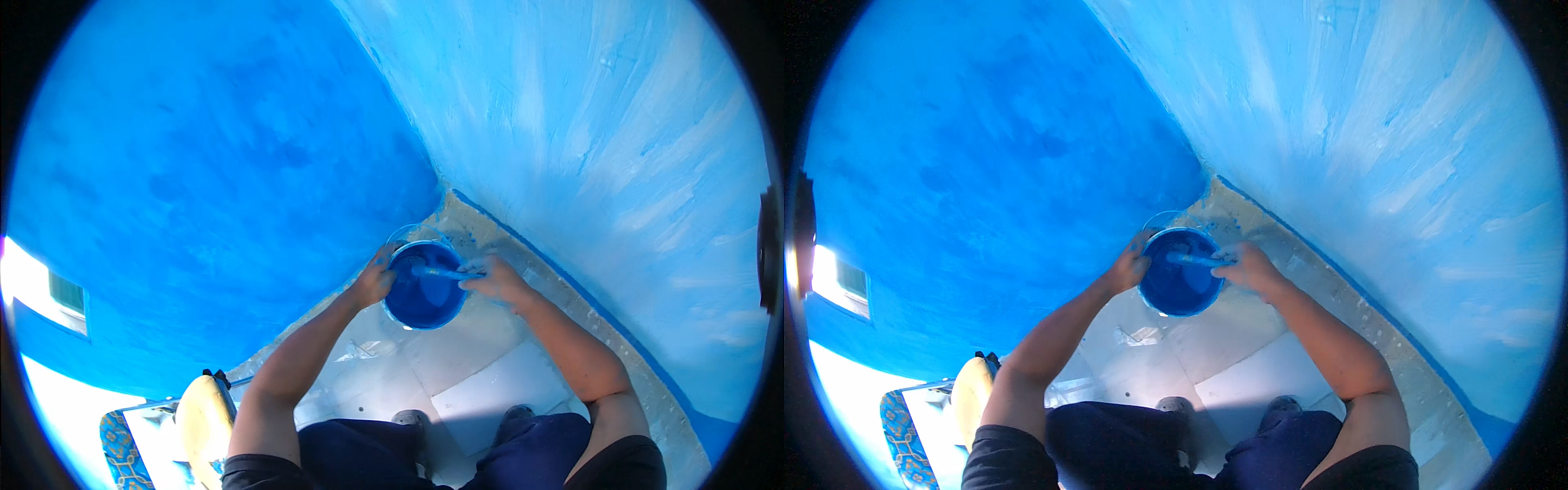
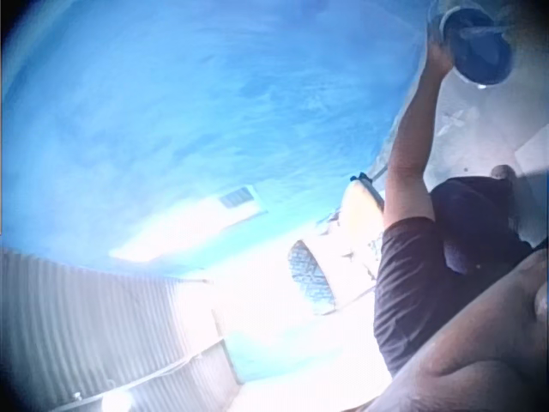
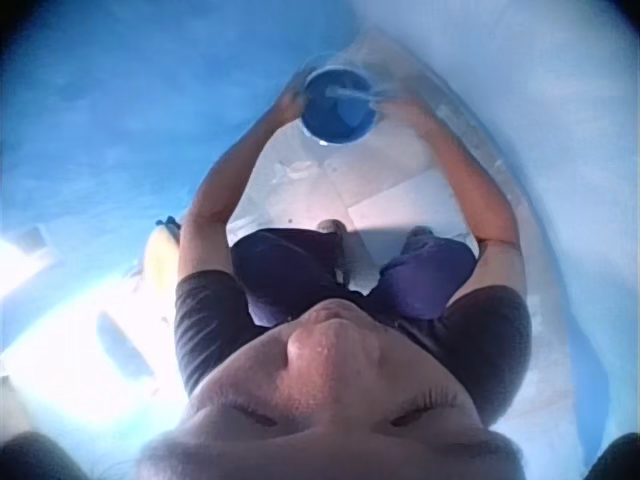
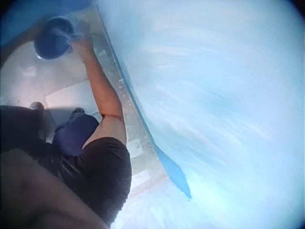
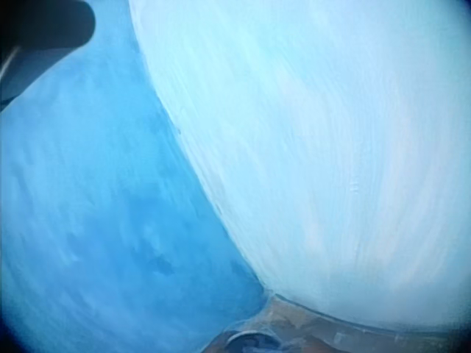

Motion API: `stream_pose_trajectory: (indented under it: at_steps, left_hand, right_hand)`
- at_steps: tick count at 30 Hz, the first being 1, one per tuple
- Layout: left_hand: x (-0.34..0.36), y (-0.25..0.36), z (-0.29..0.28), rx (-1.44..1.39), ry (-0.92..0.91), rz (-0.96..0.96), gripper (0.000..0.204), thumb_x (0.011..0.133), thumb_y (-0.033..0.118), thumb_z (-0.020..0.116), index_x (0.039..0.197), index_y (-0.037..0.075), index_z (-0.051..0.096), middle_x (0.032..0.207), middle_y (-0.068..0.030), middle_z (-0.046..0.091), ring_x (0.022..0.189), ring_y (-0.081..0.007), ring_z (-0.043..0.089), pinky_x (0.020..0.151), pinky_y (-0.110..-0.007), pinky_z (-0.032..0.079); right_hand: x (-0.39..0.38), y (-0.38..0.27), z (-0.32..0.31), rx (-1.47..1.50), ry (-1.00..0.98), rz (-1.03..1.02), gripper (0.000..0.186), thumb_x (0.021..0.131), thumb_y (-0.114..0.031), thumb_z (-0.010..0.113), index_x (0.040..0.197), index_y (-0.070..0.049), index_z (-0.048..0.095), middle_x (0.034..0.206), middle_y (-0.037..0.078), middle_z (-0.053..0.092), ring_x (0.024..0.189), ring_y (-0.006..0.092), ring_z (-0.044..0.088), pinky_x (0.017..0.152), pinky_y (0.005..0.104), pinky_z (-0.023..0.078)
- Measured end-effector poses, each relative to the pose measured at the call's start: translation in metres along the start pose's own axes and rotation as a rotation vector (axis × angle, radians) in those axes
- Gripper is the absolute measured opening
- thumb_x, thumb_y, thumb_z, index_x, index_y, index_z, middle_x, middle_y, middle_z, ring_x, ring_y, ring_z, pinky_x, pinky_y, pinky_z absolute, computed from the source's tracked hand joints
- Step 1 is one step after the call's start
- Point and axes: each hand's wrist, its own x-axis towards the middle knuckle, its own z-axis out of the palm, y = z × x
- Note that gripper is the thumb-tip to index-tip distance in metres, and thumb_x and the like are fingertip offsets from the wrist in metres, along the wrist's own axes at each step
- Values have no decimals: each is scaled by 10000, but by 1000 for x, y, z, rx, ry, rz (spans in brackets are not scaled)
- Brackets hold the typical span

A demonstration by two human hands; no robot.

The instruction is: The person is painting the lower section of a blue wall using a brush and a bucket of blue paint, dipping the brush into the paint and applying it to the wall after moving a chair aside.

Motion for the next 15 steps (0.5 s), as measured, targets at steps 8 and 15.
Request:
stream_pose_trajectory:
  at_steps: [8,15]
  left_hand:
    - [-10,35,-1,-84,-184,-611,756,896,147,488,1542,72,102,1305,-266,518,1093,-370,608,811,-435,579]
    - [-41,9,-12,-419,-176,-798,686,940,171,451,1487,15,68,1308,-318,509,792,-365,714,679,-376,636]
  right_hand:
    - [-1,47,-29,456,-122,225,161,824,-220,755,846,-87,666,735,11,602,648,88,541,540,254,387]
    - [-4,13,-17,493,-160,58,218,861,-157,712,1046,-54,660,786,22,629,657,98,550,562,242,397]
